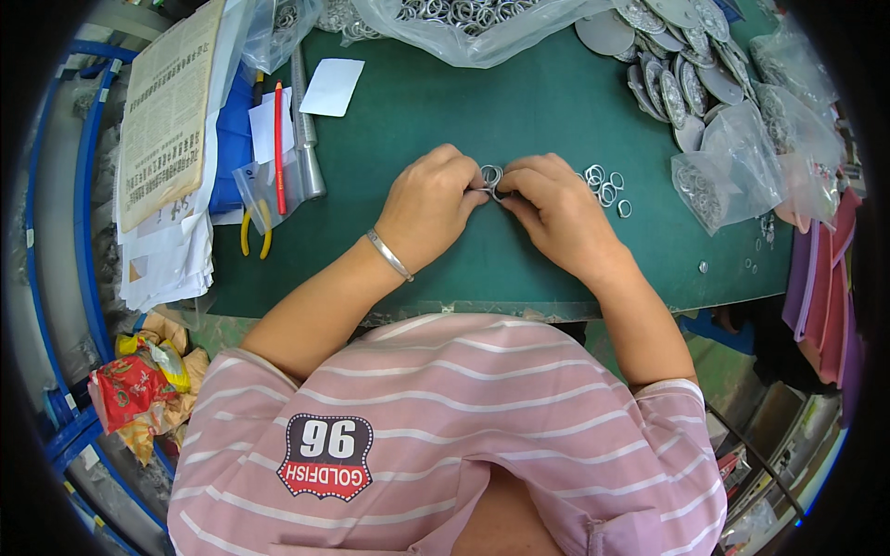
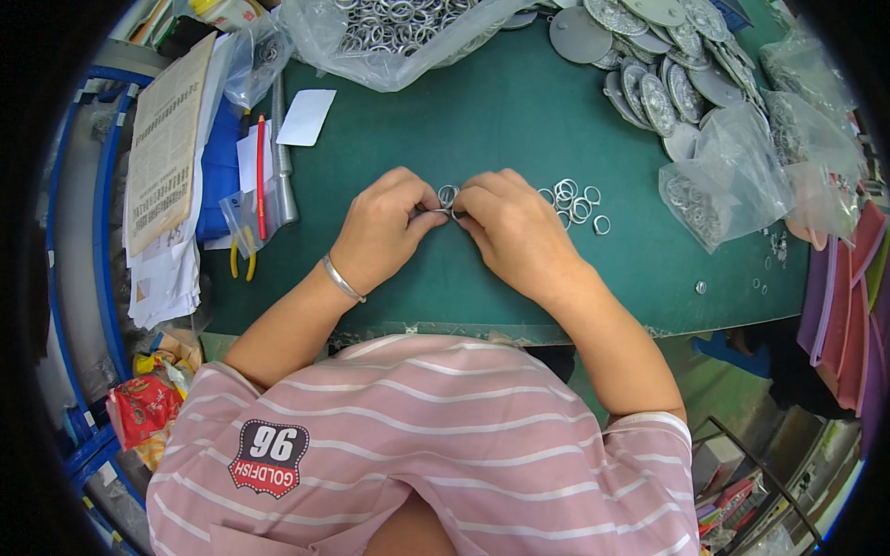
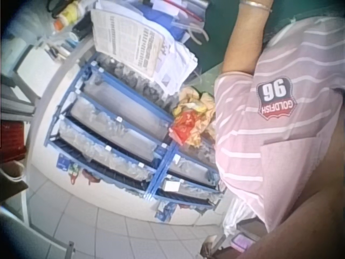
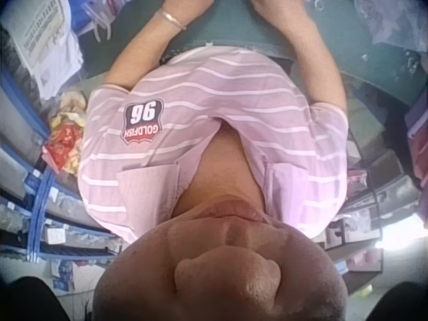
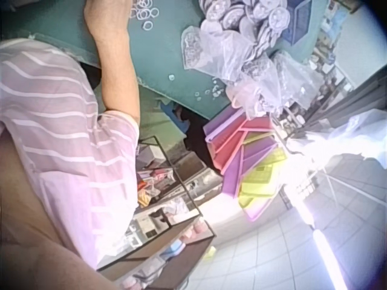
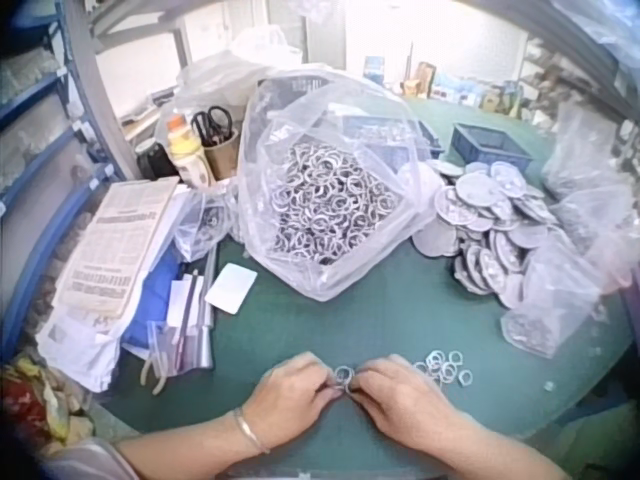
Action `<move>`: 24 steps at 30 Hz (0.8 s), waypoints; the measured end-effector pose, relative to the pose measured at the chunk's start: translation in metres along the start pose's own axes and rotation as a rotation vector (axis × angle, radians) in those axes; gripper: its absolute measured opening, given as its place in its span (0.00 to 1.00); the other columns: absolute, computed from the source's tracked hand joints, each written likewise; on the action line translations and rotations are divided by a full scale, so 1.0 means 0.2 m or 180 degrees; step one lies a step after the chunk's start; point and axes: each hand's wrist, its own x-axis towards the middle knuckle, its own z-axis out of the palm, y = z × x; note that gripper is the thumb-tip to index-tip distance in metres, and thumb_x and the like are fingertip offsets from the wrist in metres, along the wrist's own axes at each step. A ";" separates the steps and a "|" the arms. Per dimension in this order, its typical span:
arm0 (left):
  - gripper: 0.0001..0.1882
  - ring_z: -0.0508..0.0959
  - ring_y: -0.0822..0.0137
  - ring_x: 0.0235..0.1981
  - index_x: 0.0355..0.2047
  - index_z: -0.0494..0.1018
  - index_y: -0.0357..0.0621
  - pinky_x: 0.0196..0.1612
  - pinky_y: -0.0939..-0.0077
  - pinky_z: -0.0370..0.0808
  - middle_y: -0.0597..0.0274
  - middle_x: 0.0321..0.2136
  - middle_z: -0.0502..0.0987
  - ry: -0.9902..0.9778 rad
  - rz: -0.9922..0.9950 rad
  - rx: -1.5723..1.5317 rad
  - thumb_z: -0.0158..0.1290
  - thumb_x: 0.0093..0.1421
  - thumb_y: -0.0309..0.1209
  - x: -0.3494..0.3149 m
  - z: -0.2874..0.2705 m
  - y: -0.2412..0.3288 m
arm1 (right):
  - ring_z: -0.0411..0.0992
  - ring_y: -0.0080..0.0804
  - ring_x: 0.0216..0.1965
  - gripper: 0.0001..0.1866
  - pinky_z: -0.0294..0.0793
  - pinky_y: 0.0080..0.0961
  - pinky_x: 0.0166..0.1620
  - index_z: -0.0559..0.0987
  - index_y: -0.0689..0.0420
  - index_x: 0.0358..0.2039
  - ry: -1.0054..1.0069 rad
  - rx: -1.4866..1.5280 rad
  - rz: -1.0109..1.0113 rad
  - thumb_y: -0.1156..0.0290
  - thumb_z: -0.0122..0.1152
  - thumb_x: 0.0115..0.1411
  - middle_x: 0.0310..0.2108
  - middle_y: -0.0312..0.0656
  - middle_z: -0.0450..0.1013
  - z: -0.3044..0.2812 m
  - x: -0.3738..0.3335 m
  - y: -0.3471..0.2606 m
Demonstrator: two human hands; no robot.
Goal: The person assembles small metal rings into keychains by hand, linking them together and placing the finished items into a plastic bag. They also use a red pen to write on a small white card.
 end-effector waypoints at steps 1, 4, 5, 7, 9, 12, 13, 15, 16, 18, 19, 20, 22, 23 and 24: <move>0.10 0.75 0.65 0.23 0.30 0.75 0.37 0.27 0.74 0.72 0.59 0.25 0.74 -0.0047 -0.0091 -0.0167 0.63 0.47 0.22 0.00 -0.01 0.00 | 0.71 0.46 0.37 0.10 0.71 0.36 0.39 0.77 0.61 0.33 -0.0016 0.0012 0.0005 0.83 0.60 0.48 0.33 0.45 0.72 0.02 0.01 0.00; 0.08 0.78 0.69 0.24 0.30 0.75 0.35 0.29 0.78 0.74 0.59 0.25 0.77 -0.0216 -0.0683 -0.0995 0.62 0.49 0.19 0.00 -0.05 0.02 | 0.72 0.45 0.35 0.08 0.72 0.34 0.37 0.78 0.62 0.32 0.0060 0.0193 0.0466 0.82 0.61 0.49 0.32 0.45 0.73 0.03 0.01 -0.02; 0.07 0.79 0.70 0.26 0.29 0.75 0.34 0.30 0.79 0.76 0.59 0.26 0.78 -0.0300 -0.1088 -0.1485 0.61 0.50 0.19 -0.01 -0.06 0.02 | 0.73 0.42 0.33 0.08 0.73 0.32 0.36 0.79 0.62 0.32 0.0032 0.0351 0.0586 0.82 0.62 0.49 0.31 0.44 0.74 0.02 0.01 -0.01; 0.05 0.80 0.70 0.28 0.29 0.75 0.33 0.32 0.79 0.78 0.58 0.27 0.79 -0.0388 -0.1575 -0.2248 0.59 0.52 0.17 -0.01 -0.07 0.02 | 0.74 0.37 0.30 0.06 0.74 0.29 0.34 0.80 0.63 0.32 -0.0038 0.0653 0.0825 0.81 0.62 0.51 0.30 0.42 0.75 0.00 0.00 0.00; 0.05 0.81 0.69 0.31 0.30 0.74 0.31 0.35 0.78 0.80 0.55 0.29 0.80 -0.0422 -0.1735 -0.2788 0.58 0.53 0.17 -0.02 -0.08 0.02 | 0.74 0.29 0.29 0.05 0.74 0.24 0.32 0.81 0.63 0.32 -0.0010 0.1799 0.1571 0.80 0.63 0.53 0.29 0.40 0.75 -0.02 0.00 -0.04; 0.05 0.81 0.66 0.31 0.31 0.74 0.31 0.36 0.77 0.80 0.54 0.29 0.79 -0.0371 -0.1719 -0.3152 0.58 0.53 0.16 -0.02 -0.08 0.05 | 0.74 0.22 0.30 0.05 0.74 0.20 0.32 0.81 0.63 0.34 0.0034 0.2478 0.1760 0.79 0.63 0.55 0.30 0.38 0.75 -0.02 -0.01 -0.10; 0.05 0.81 0.66 0.31 0.31 0.74 0.31 0.37 0.76 0.80 0.53 0.29 0.79 -0.0377 -0.1737 -0.3255 0.58 0.53 0.16 -0.03 -0.07 0.05 | 0.73 0.20 0.30 0.06 0.73 0.18 0.31 0.82 0.63 0.34 0.0049 0.2530 0.1667 0.79 0.63 0.55 0.30 0.38 0.75 -0.02 -0.02 -0.11; 0.05 0.82 0.65 0.32 0.32 0.74 0.30 0.37 0.76 0.80 0.53 0.30 0.79 -0.0386 -0.1771 -0.3455 0.58 0.54 0.16 -0.03 -0.06 0.06 | 0.74 0.22 0.30 0.06 0.73 0.18 0.32 0.81 0.63 0.34 0.0120 0.2361 0.1505 0.80 0.62 0.55 0.30 0.39 0.75 -0.02 -0.03 -0.11; 0.05 0.81 0.66 0.32 0.32 0.74 0.30 0.37 0.77 0.80 0.53 0.30 0.79 -0.0430 -0.1739 -0.3495 0.58 0.54 0.16 -0.03 -0.06 0.07 | 0.74 0.22 0.30 0.06 0.73 0.19 0.32 0.81 0.63 0.35 0.0156 0.2276 0.1421 0.80 0.62 0.55 0.30 0.39 0.75 -0.02 -0.04 -0.12; 0.06 0.81 0.68 0.32 0.32 0.75 0.31 0.38 0.79 0.79 0.55 0.31 0.80 -0.0506 -0.1681 -0.3568 0.57 0.54 0.16 -0.03 -0.05 0.09 | 0.74 0.24 0.29 0.06 0.73 0.19 0.32 0.81 0.63 0.34 0.0222 0.1780 0.1312 0.81 0.61 0.55 0.30 0.40 0.75 -0.06 -0.05 -0.10; 0.06 0.80 0.70 0.32 0.33 0.76 0.32 0.37 0.80 0.78 0.56 0.31 0.79 -0.0358 -0.1475 -0.2912 0.57 0.54 0.17 -0.02 -0.06 0.08 | 0.74 0.24 0.29 0.06 0.73 0.19 0.32 0.80 0.62 0.34 0.0249 0.1537 0.1252 0.81 0.61 0.55 0.30 0.40 0.75 -0.09 -0.06 -0.09; 0.06 0.80 0.71 0.32 0.33 0.76 0.33 0.37 0.81 0.77 0.57 0.31 0.79 -0.0212 -0.1267 -0.2258 0.57 0.54 0.17 -0.01 -0.08 0.06 | 0.74 0.32 0.27 0.06 0.73 0.23 0.31 0.80 0.62 0.33 0.0315 0.1055 0.1063 0.82 0.59 0.54 0.29 0.43 0.75 -0.14 -0.06 -0.08; 0.06 0.77 0.75 0.29 0.33 0.77 0.35 0.33 0.82 0.74 0.61 0.30 0.78 0.0133 -0.0908 -0.1308 0.58 0.53 0.19 0.01 -0.09 0.00 | 0.73 0.41 0.29 0.08 0.72 0.30 0.33 0.80 0.62 0.33 0.0168 0.0059 0.0908 0.84 0.58 0.52 0.29 0.46 0.73 -0.25 -0.07 -0.03; 0.07 0.77 0.72 0.27 0.33 0.77 0.35 0.32 0.80 0.74 0.60 0.29 0.76 0.0109 -0.0698 -0.1016 0.59 0.52 0.19 0.03 -0.10 -0.02 | 0.72 0.43 0.30 0.09 0.72 0.32 0.35 0.80 0.62 0.33 0.0132 -0.0178 0.0844 0.85 0.58 0.51 0.29 0.46 0.73 -0.26 -0.06 -0.02; 0.08 0.76 0.69 0.25 0.33 0.77 0.35 0.31 0.77 0.74 0.59 0.27 0.74 0.0076 -0.0482 -0.0726 0.60 0.51 0.20 0.05 -0.10 -0.02 | 0.71 0.45 0.31 0.10 0.71 0.33 0.36 0.80 0.61 0.33 0.0104 -0.0417 0.0788 0.85 0.57 0.50 0.29 0.46 0.72 -0.28 -0.06 -0.01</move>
